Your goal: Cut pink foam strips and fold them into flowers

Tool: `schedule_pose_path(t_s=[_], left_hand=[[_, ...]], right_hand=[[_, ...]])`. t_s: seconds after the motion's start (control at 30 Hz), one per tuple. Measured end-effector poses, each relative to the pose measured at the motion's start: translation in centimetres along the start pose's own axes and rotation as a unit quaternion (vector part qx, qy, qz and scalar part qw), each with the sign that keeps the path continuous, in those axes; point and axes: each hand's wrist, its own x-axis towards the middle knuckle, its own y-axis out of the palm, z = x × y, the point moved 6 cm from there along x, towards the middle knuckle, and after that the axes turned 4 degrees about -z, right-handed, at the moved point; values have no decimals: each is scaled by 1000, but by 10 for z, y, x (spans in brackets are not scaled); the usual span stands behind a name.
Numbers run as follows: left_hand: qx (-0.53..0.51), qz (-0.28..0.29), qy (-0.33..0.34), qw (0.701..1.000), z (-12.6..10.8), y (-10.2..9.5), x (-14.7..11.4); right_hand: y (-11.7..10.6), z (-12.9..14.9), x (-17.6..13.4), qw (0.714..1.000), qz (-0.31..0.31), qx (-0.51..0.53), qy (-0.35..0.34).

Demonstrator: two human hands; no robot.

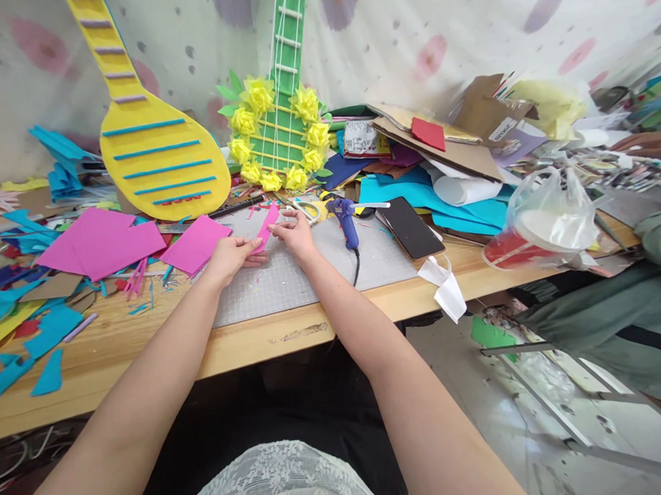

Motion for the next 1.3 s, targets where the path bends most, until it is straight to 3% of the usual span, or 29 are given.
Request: schedule_pose_path(t_s=[0.27,0.47,0.7,1.3], left_hand=[[39,45,-26,998,-3,4,-7],[11,50,-28,998,-6,1,-11],[59,53,-8,997,-2,2,-9],[66,59,-24,996,-4,-3,-10]], right_hand=[[-6,2,2,1000,-20,1,5],[-11,4,3,999,-34,7,12],[-10,0,5,1000,-25,1,13],[-9,0,4,999,-30,33,23]])
